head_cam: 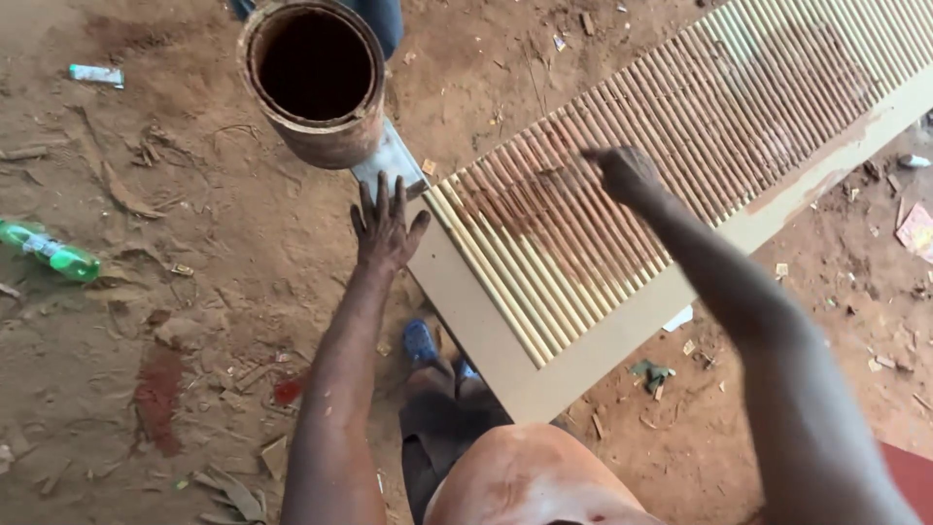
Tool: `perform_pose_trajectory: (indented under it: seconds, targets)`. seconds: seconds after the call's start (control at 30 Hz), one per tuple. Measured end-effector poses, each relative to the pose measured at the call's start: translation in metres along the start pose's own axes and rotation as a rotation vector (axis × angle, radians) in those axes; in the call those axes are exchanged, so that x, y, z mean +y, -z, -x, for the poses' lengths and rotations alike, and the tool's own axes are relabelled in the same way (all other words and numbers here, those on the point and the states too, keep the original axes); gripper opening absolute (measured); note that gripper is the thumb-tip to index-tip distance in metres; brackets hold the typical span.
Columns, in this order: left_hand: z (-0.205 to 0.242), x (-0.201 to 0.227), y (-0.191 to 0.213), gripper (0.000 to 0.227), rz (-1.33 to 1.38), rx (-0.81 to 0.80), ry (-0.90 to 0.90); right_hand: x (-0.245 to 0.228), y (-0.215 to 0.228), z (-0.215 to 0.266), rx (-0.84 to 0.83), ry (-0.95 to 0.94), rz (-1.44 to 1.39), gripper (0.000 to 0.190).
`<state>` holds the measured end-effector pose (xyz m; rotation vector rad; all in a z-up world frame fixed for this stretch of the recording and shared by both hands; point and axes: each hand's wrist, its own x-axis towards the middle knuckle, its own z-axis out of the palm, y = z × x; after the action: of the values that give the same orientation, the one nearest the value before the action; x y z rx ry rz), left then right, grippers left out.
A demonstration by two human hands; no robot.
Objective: The person is staining a slatted wooden panel by hand using a piece of foam dipped in a dark liquid from a container. They wipe the stain across the slats and into the grooves, moving the panel and container as needed.
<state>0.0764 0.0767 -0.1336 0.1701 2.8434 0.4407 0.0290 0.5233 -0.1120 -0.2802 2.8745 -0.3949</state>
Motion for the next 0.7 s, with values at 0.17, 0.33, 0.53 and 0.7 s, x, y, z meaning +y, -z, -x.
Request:
perform_pose_trajectory:
  seconds: [0.17, 0.33, 0.53, 0.7]
  targets:
    - [-0.002, 0.002, 0.002, 0.089, -0.010, -0.079, 0.039, -0.094, -0.056, -0.020, 0.116, -0.272, -0.208, 0.019]
    - [-0.007, -0.002, 0.003, 0.087, 0.018, -0.107, 0.022, -0.201, -0.099, 0.041, -0.027, 0.001, -0.065, 0.021]
    - [-0.011, -0.012, -0.004, 0.090, 0.025, -0.125, -0.017, -0.134, -0.100, 0.077, 0.275, -0.207, -0.323, 0.029]
    - [-0.019, -0.024, -0.016, 0.090, -0.044, -0.137, -0.043, -0.162, -0.137, 0.116, 0.335, -0.301, 0.118, 0.019]
